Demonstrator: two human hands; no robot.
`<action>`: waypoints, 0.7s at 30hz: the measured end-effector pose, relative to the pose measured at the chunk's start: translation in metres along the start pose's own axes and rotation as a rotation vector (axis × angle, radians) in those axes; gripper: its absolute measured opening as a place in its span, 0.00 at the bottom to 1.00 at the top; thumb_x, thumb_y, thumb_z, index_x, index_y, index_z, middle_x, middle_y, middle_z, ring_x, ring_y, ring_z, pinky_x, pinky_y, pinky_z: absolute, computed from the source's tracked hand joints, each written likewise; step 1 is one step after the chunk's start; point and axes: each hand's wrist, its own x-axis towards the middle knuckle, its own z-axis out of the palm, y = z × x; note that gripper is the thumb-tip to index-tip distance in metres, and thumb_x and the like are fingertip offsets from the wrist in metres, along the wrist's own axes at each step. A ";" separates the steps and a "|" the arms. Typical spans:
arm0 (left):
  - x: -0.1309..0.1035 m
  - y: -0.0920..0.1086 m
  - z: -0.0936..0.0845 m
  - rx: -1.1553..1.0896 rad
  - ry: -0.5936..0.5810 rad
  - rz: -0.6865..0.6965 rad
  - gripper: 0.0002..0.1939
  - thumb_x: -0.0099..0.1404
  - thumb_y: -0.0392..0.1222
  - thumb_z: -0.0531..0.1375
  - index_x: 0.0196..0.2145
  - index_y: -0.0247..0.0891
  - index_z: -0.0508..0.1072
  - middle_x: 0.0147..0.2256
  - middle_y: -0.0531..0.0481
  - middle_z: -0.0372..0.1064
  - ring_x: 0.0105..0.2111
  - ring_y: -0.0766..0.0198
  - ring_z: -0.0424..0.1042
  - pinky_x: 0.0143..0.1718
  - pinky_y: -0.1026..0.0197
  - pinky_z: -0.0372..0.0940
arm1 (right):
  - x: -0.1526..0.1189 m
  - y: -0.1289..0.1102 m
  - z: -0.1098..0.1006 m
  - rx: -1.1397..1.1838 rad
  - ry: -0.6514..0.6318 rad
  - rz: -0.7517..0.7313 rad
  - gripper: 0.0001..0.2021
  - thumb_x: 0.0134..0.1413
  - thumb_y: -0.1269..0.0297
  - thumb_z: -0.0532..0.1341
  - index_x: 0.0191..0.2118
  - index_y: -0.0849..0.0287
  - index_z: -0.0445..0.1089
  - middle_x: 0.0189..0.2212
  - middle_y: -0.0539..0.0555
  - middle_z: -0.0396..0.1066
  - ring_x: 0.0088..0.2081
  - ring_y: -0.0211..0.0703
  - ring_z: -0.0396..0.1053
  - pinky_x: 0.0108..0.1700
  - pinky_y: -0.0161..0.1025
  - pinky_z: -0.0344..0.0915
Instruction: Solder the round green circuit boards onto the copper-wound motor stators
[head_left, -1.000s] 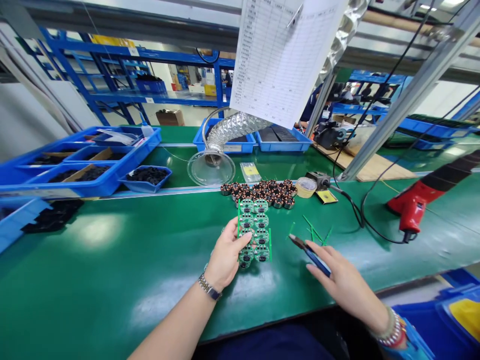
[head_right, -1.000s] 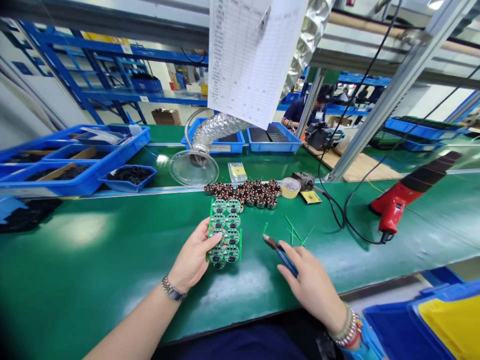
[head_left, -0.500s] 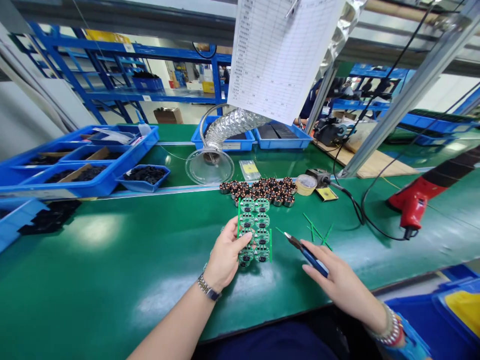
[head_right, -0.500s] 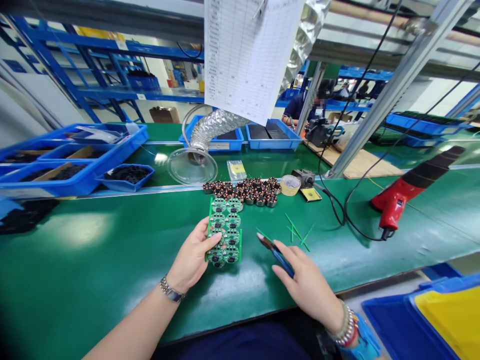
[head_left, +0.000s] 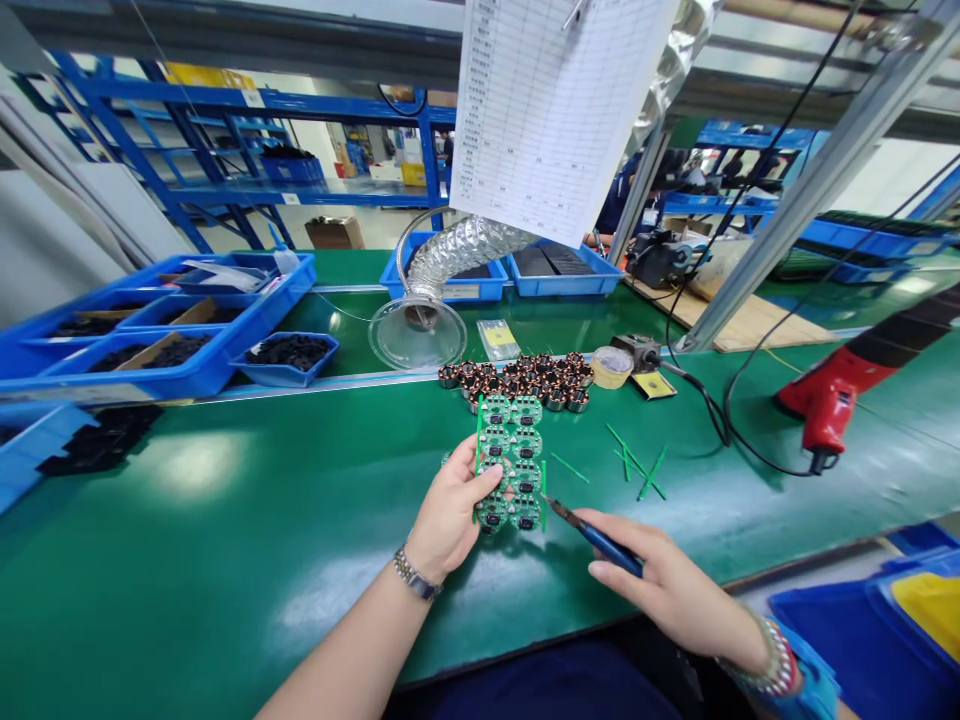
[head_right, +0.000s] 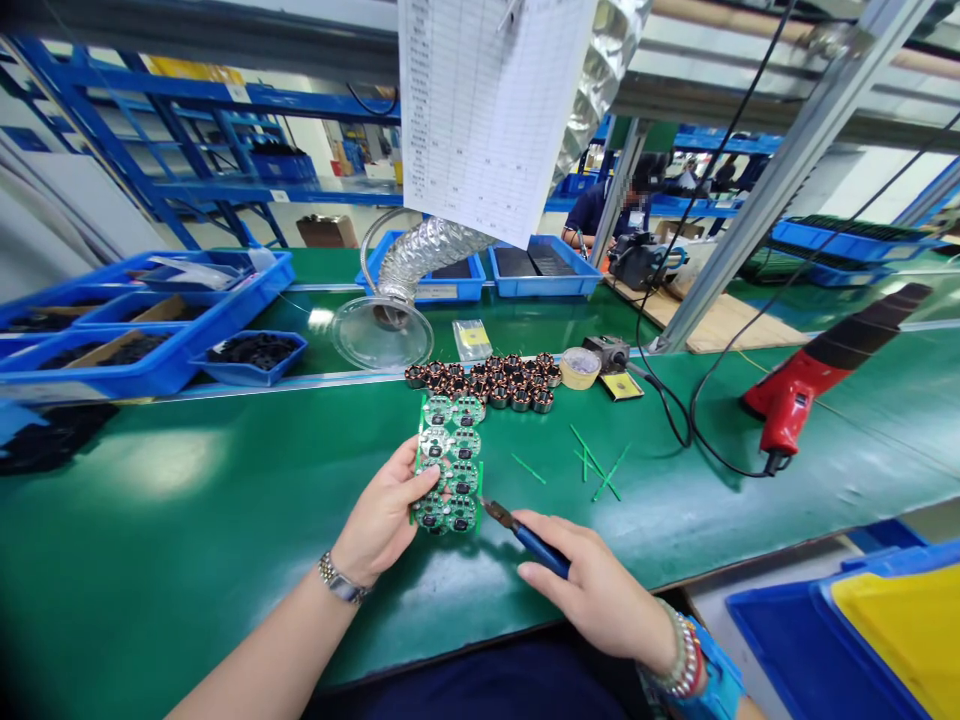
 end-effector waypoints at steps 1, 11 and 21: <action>0.000 -0.001 0.000 -0.034 -0.026 -0.031 0.16 0.54 0.36 0.62 0.42 0.39 0.69 0.33 0.51 0.68 0.28 0.69 0.65 0.30 0.66 0.62 | 0.000 -0.001 -0.001 0.036 -0.022 -0.005 0.23 0.54 0.53 0.53 0.54 0.54 0.60 0.50 0.55 0.66 0.51 0.46 0.64 0.54 0.46 0.60; 0.006 0.012 -0.010 -0.090 0.129 -0.025 0.12 0.55 0.36 0.61 0.39 0.36 0.70 0.32 0.51 0.69 0.26 0.71 0.65 0.29 0.68 0.62 | -0.002 0.030 -0.020 -0.354 0.144 0.029 0.21 0.56 0.55 0.50 0.56 0.52 0.57 0.43 0.56 0.69 0.43 0.46 0.68 0.46 0.44 0.65; -0.004 0.010 -0.007 0.798 0.086 0.118 0.31 0.50 0.34 0.61 0.52 0.45 0.62 0.42 0.49 0.69 0.43 0.59 0.67 0.45 0.58 0.59 | 0.002 0.065 -0.028 -0.867 0.406 0.131 0.22 0.53 0.58 0.54 0.54 0.58 0.59 0.35 0.59 0.67 0.36 0.50 0.67 0.37 0.47 0.65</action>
